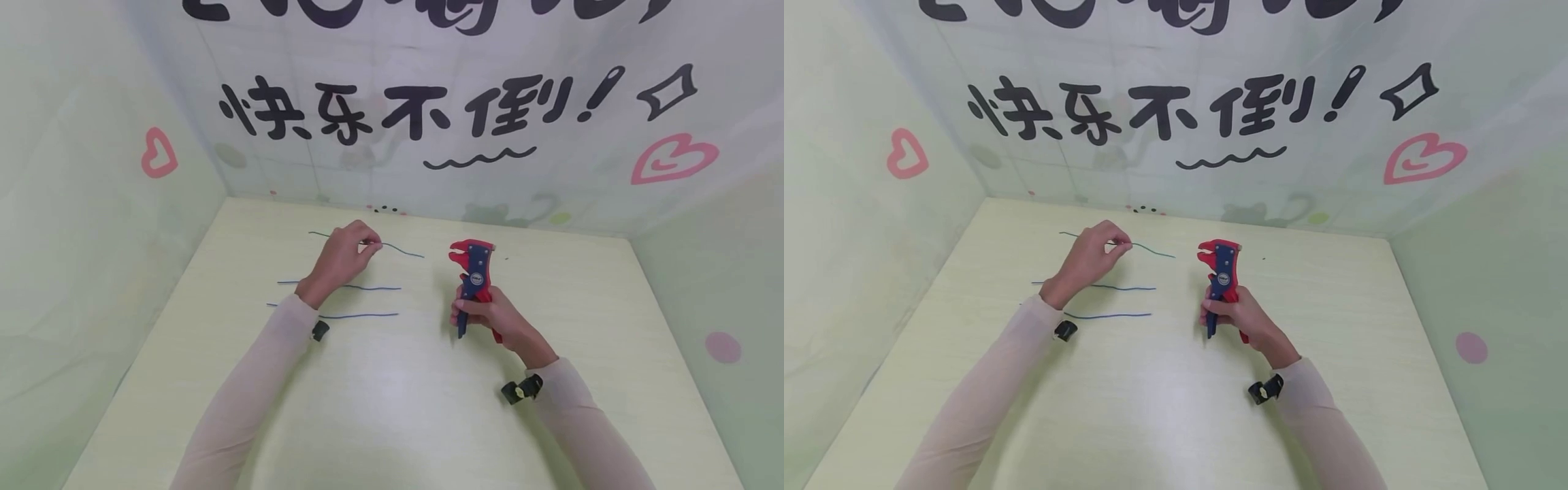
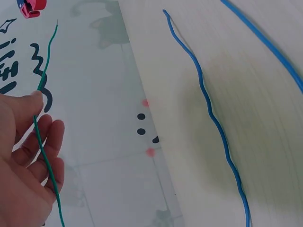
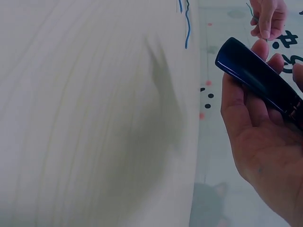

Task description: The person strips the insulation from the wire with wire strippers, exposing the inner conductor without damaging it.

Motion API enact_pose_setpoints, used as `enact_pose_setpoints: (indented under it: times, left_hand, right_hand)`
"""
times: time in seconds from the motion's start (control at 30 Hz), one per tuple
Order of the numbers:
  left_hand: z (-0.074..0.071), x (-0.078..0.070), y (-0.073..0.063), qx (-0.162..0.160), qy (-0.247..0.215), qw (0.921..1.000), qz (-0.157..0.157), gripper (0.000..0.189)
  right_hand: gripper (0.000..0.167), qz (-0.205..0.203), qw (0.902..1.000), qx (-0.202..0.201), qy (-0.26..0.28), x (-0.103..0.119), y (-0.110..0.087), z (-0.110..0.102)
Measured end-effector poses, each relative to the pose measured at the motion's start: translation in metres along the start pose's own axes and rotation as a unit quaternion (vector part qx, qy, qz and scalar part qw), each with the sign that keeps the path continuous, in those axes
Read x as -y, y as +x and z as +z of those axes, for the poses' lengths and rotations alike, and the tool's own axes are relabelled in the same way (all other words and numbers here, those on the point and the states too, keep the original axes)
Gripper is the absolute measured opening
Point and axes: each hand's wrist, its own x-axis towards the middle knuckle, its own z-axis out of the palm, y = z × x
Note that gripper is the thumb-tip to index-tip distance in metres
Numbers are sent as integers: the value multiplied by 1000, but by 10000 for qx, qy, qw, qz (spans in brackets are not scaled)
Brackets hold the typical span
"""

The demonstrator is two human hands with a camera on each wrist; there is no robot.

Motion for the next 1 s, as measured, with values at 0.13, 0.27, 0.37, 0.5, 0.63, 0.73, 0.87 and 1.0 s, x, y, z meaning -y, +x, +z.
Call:
enact_pose_setpoints:
  times: [0.13, 0.27, 0.37, 0.5, 0.63, 0.73, 0.87, 1.0]
  left_hand:
    - [2, 7, 3, -158, 476, 9987, -111, 14]
    - [6, 17, 4, -157, 703, 9968, -360, 14]
    - [10, 25, 5, 3, 778, 9949, -635, 14]
    - [16, 36, 6, 303, 940, 9906, -948, 15]
    - [21, 45, 8, 504, 1047, 9866, -1149, 15]
    - [24, 51, 10, 580, 1068, 9850, -1225, 15]
    - [28, 57, 12, 696, 1136, 9831, -1258, 15]
    - [32, 59, 15, 873, 1198, 9811, -1246, 17]
  right_hand:
    - [31, 6, 10000, 28, 25, 1, -2, -3]
    - [37, -15, 10000, 57, -5, 2, -3, -5]
    - [35, -4, 10000, 58, -25, 1, -3, -6]
    - [31, 19, 9999, 78, -80, 0, -5, -6]
    - [33, 60, 9998, 102, -127, -2, -6, -6]
    - [35, 92, 9998, 108, -145, -3, -7, -6]
    - [38, 86, 9998, 113, -166, -3, -8, -7]
    - [36, 63, 9997, 100, -192, -3, -9, -8]
